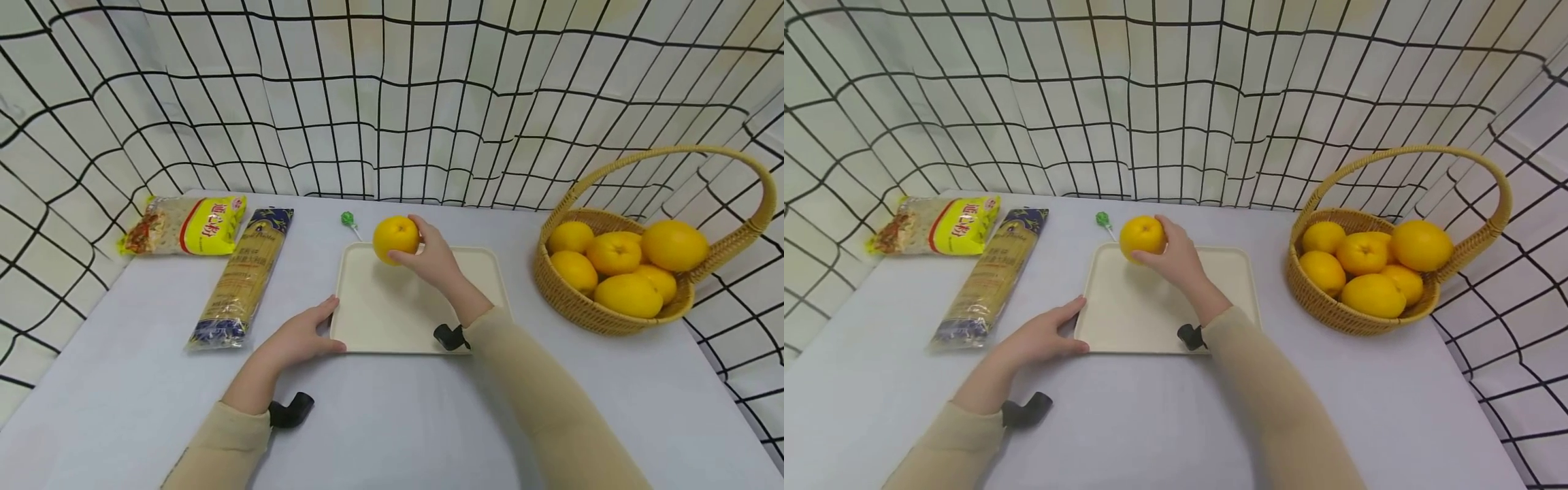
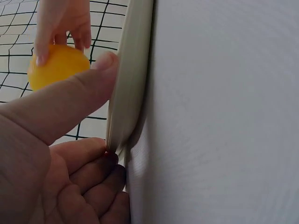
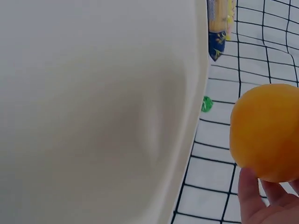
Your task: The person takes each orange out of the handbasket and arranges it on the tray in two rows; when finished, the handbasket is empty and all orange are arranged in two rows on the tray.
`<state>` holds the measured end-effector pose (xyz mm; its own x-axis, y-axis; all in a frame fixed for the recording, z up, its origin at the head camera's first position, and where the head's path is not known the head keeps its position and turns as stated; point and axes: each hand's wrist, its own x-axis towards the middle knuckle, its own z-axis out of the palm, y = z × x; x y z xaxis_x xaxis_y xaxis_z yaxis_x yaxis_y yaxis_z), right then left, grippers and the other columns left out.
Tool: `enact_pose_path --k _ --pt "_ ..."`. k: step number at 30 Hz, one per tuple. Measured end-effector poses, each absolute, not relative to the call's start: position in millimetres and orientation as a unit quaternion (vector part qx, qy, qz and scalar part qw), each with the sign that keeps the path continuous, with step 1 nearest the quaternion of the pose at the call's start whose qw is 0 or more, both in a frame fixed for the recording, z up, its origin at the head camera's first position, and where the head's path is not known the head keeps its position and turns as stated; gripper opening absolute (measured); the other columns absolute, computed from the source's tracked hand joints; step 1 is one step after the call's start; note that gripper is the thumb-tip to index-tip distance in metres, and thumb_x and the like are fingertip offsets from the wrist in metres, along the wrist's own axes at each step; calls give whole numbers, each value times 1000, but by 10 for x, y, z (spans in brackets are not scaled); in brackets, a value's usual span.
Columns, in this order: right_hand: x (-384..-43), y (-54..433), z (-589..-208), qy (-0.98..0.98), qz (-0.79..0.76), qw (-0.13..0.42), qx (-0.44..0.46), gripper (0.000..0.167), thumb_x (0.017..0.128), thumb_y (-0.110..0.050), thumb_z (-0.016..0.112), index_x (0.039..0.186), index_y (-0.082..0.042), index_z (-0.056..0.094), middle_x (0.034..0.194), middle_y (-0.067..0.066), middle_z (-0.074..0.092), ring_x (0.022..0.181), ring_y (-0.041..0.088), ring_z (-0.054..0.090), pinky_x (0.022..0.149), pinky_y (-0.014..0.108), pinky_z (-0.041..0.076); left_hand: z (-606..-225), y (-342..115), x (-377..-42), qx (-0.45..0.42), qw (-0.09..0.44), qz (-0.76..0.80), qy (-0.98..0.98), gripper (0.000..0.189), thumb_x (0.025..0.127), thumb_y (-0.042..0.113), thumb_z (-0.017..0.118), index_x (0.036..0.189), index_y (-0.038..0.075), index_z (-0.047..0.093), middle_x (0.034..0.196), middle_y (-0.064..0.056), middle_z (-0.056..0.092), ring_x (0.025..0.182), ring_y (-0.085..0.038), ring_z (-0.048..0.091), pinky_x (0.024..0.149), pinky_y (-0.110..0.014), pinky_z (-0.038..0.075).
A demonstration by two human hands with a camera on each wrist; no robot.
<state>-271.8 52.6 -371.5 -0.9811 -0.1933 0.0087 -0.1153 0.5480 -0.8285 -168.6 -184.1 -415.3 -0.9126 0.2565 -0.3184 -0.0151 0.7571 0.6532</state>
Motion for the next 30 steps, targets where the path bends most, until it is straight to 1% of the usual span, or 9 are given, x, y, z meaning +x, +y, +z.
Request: enact_pose_path --k 4,8,13,19,24,30 --pt "-2759 354 -3751 876 -468 63 -95 80 76 -37 71 142 -21 29 143 4 35 122 24 41 100 42 40 -4138 -1839 -1673 68 200 341 916 91 74 32 73 145 8 21 152 -8 18 139 -32 17 112 -50 17" --pt "-2783 224 -3779 876 -467 80 -89 79 77 -36 70 142 -22 28 144 2 35 125 24 41 102 41 39 -4129 -1837 -1666 73 197 340 916 91 75 31 73 145 7 20 152 -9 18 139 -32 18 112 -50 17" --pt "-2839 90 -3828 879 -458 98 -84 78 78 -36 69 143 -24 27 145 1 35 126 23 40 104 41 38 -4108 -1835 -1664 69 197 335 919 90 75 32 72 145 8 21 152 -8 18 138 -32 19 112 -49 18" --pt "-2893 -8 -3888 885 -442 119 -82 76 80 -35 68 143 -22 27 146 2 34 127 23 42 105 38 38 -4119 -1808 -1658 71 199 342 916 90 75 30 73 144 7 21 151 -9 19 138 -32 19 112 -49 18" --pt "-2904 -55 -3895 887 -436 129 -80 76 80 -33 68 143 -24 26 147 1 33 128 23 41 105 39 38 -4124 -1806 -1660 61 202 340 916 90 75 30 73 145 9 21 152 -6 18 139 -30 19 113 -48 18" --pt "-2925 -116 -3916 886 -439 125 -75 78 80 -34 68 143 -23 24 147 2 32 129 23 41 105 39 37 -4103 -1832 -1655 56 203 346 914 89 75 29 73 145 9 22 152 -6 19 139 -30 20 113 -48 18"
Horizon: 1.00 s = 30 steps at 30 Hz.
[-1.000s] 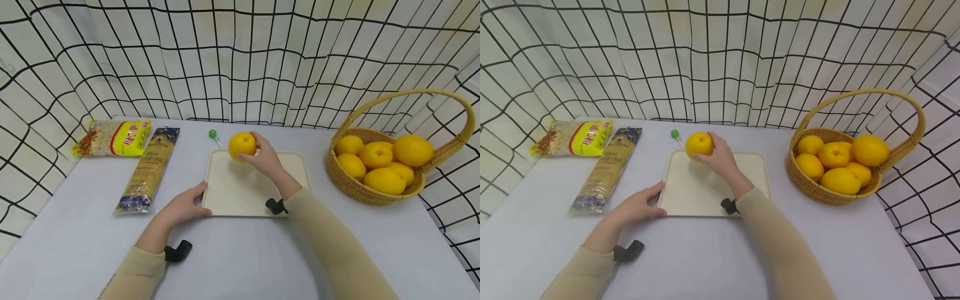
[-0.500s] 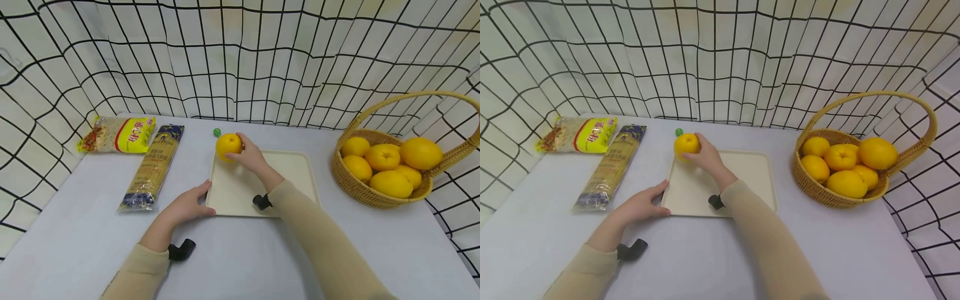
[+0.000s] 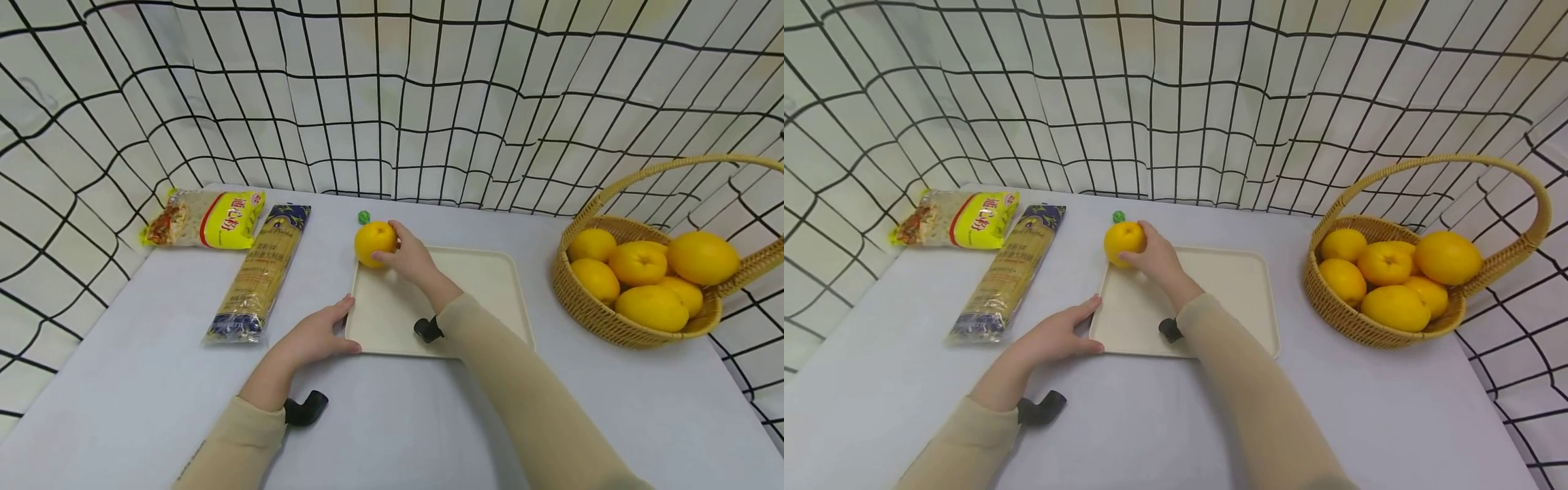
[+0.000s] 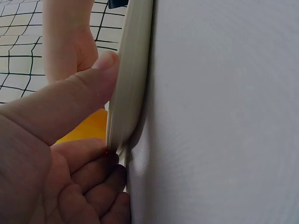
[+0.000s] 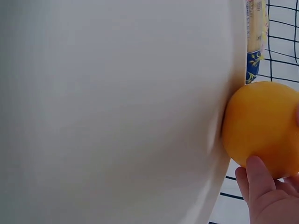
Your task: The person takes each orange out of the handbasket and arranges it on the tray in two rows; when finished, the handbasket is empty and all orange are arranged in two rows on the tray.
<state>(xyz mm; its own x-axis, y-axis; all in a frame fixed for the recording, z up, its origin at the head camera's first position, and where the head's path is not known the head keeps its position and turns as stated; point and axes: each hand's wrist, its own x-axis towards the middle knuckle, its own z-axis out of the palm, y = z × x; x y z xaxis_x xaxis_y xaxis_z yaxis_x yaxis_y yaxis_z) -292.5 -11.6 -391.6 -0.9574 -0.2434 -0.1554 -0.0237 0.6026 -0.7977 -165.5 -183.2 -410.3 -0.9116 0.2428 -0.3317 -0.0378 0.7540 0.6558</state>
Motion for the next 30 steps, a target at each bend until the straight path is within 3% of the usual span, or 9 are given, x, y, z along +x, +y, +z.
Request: enact_pose_path --k 13,19,23,30 --pt "-2933 -36 -3933 906 -393 132 -85 98 77 -43 69 147 -29 3 151 3 24 135 24 30 112 44 25 -4112 -1825 -1661 62 206 339 916 91 74 33 73 145 10 20 152 -6 18 138 -31 19 112 -49 18" --pt "-2873 126 -3834 911 -391 108 -78 98 76 -44 69 147 -28 4 153 1 19 137 24 26 111 44 25 -4126 -1811 -1661 61 211 336 916 92 74 34 73 145 11 19 152 -5 17 139 -30 18 112 -50 17" --pt "-2739 479 -3641 911 -402 42 -81 92 76 -43 69 146 -28 11 151 2 23 134 26 33 105 45 35 -4133 -1808 -1668 61 211 334 917 94 73 36 73 145 11 18 153 -4 16 139 -30 17 112 -50 17" --pt "-2464 1589 -3299 892 -417 -164 -54 77 80 -33 68 142 -14 27 143 9 34 129 24 36 103 40 39 -4106 -1836 -1697 75 213 327 918 95 74 38 72 146 9 17 153 -8 14 139 -34 15 112 -52 16"
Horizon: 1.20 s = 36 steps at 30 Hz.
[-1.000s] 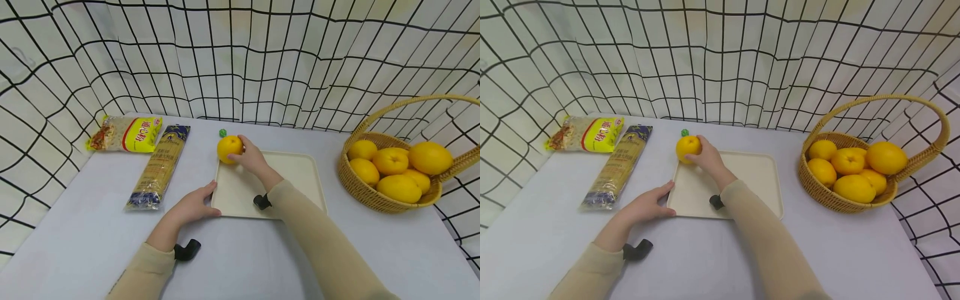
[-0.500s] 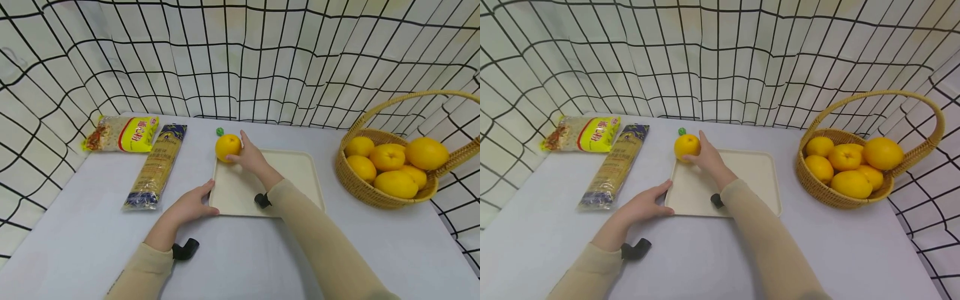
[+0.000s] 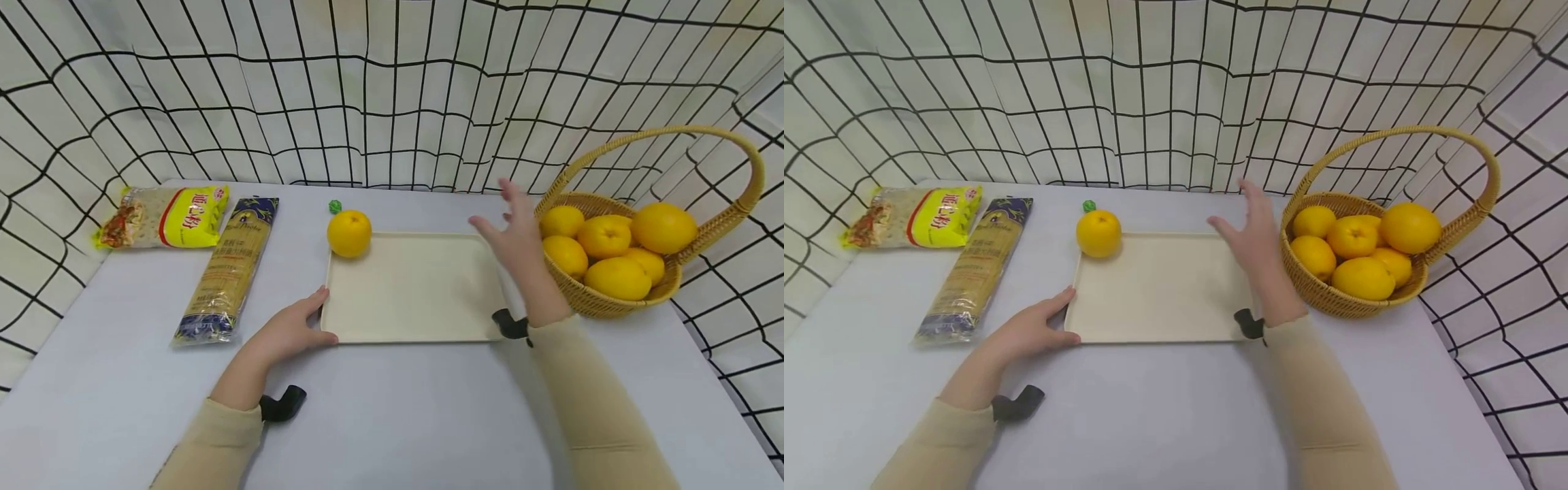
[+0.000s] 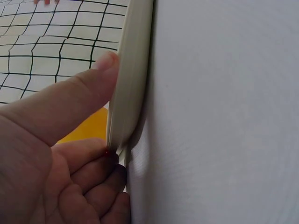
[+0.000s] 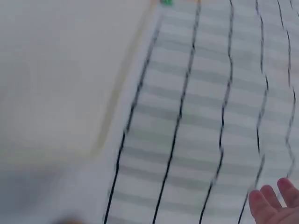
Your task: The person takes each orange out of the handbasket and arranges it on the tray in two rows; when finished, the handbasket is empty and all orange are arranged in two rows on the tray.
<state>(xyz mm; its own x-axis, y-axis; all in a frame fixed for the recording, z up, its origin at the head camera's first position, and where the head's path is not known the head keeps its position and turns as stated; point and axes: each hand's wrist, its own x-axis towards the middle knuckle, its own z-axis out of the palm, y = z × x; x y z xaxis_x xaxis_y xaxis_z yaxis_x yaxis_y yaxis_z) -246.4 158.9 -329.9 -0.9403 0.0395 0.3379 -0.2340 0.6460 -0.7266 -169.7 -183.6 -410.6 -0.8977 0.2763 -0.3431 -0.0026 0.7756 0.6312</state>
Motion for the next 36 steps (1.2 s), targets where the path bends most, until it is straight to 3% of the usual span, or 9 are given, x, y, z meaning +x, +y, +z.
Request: enact_pose_path --k 4,9,16,28,36 --pt "-2376 2092 -3206 -887 403 225 -20 76 82 -39 63 143 -15 25 145 8 28 132 22 30 108 40 32 -4074 -1901 -1717 78 210 322 920 95 75 38 71 145 7 16 152 -10 14 138 -35 14 111 -53 15" --pt "-2279 2546 -3241 -904 349 229 -87 79 82 -51 58 144 -20 21 150 2 19 137 20 19 114 40 18 -4065 -1923 -1719 82 212 324 918 95 75 38 71 145 6 15 152 -12 13 138 -36 13 111 -53 14" --pt "-2273 2878 -3353 -927 306 171 -136 84 83 -54 53 147 -20 11 152 9 9 138 31 12 111 52 18 -4076 -1926 -1704 77 213 325 918 95 75 38 71 145 6 15 152 -13 12 138 -38 13 111 -54 14" --pt "-2364 3099 -3462 -951 199 44 -232 100 76 -69 47 147 -16 1 150 23 10 126 51 25 97 67 23 -4069 -1858 -1688 83 214 332 915 95 75 36 71 145 4 15 152 -14 13 138 -37 13 111 -54 14" --pt "-2350 3147 -3476 -949 190 39 -250 91 82 -58 51 147 -15 4 149 23 17 125 47 29 95 66 25 -4091 -1817 -1704 84 215 329 915 95 75 38 71 145 6 15 152 -13 13 138 -37 13 111 -53 14"
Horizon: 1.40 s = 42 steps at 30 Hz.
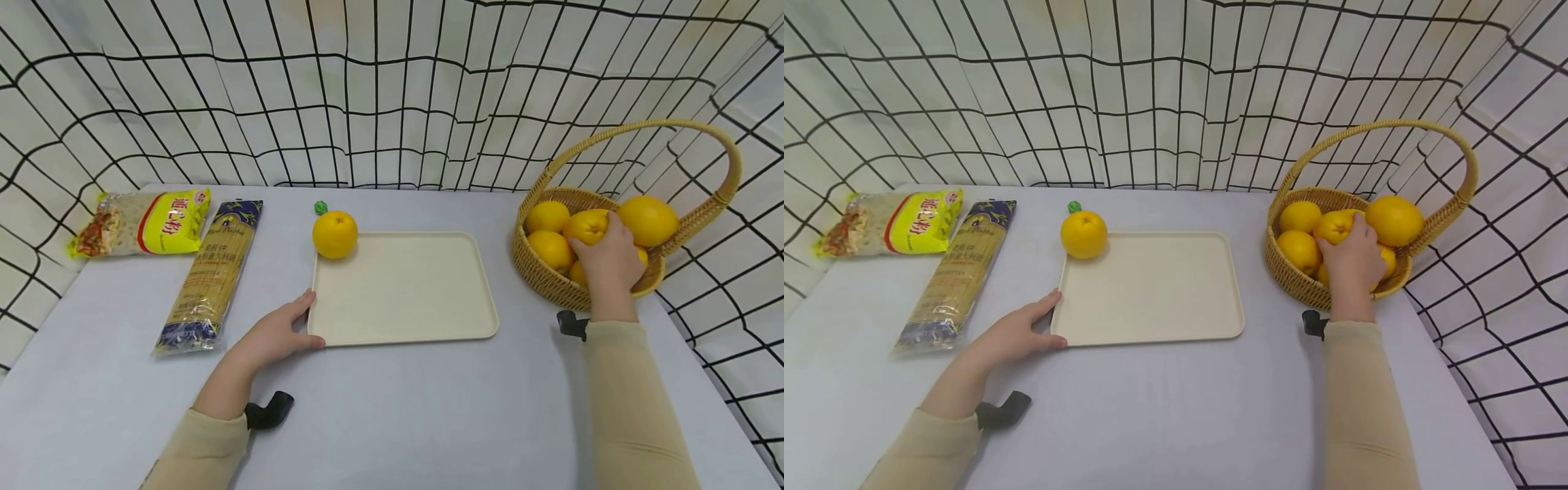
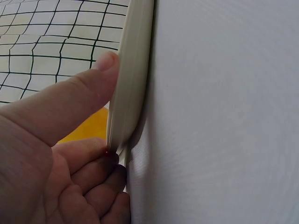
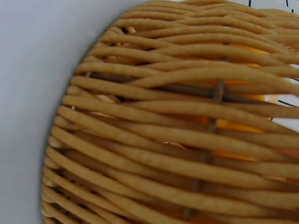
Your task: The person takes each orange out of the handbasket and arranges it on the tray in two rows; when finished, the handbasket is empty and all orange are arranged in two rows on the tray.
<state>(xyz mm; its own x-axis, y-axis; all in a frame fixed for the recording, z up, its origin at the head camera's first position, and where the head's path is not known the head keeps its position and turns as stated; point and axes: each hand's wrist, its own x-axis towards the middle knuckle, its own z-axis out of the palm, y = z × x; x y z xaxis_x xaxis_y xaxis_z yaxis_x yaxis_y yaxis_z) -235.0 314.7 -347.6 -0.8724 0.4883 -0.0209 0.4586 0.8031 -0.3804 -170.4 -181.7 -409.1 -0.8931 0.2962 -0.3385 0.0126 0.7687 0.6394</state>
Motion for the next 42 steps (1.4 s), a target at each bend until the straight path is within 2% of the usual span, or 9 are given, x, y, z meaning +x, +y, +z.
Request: enact_pose_path --k 5,10,15,19,23,28,34,42 --pt "-2350 3123 -3510 -949 186 61 -247 88 83 -55 53 147 -16 7 149 20 20 128 44 29 98 65 19 -4091 -1825 -1696 84 217 328 916 95 75 38 71 145 5 15 152 -13 12 138 -37 13 111 -53 14" --pt "-2315 3092 -3481 -948 183 116 -232 83 83 -56 50 147 -23 10 150 16 19 129 46 27 103 65 11 -4083 -1814 -1694 90 212 332 915 94 76 37 70 145 5 16 152 -12 13 139 -36 13 112 -53 13" --pt "-2233 2990 -3427 -929 253 186 -198 76 81 -49 54 145 -31 17 150 6 20 134 35 17 104 59 19 -4081 -1819 -1696 88 212 331 916 94 76 36 71 145 5 15 152 -12 13 139 -36 12 112 -53 13" --pt "-2163 2840 -3380 -895 338 235 -169 69 79 -39 58 140 -35 24 146 -2 21 130 22 25 106 46 27 -4082 -1827 -1701 86 212 330 916 94 76 36 71 145 5 15 152 -11 13 139 -36 12 112 -53 13" --pt "-2105 2669 -3343 -861 415 262 -132 67 78 -32 61 136 -31 27 141 -5 24 124 14 32 105 34 31 -4085 -1825 -1706 85 214 329 916 95 76 37 71 145 6 15 152 -11 12 139 -35 12 112 -52 13" --pt "-2094 2424 -3323 -837 467 272 -85 68 78 -26 64 136 -25 30 138 -3 31 120 10 35 102 30 35 -4094 -1822 -1709 84 216 327 916 95 76 37 71 145 7 15 153 -10 12 139 -35 12 112 -52 13" --pt "-2207 2097 -3377 -842 467 268 -30 66 77 -26 67 136 -17 38 134 5 41 121 15 40 101 37 40 -4097 -1828 -1708 83 213 330 916 95 75 37 71 145 7 15 153 -10 12 139 -34 12 112 -52 13" --pt "-2396 1633 -3463 -838 510 189 33 67 79 -22 68 138 -15 38 138 5 41 125 16 38 104 40 38 -4113 -1833 -1705 87 211 336 914 96 74 38 71 145 8 15 153 -10 12 139 -34 13 112 -51 14"
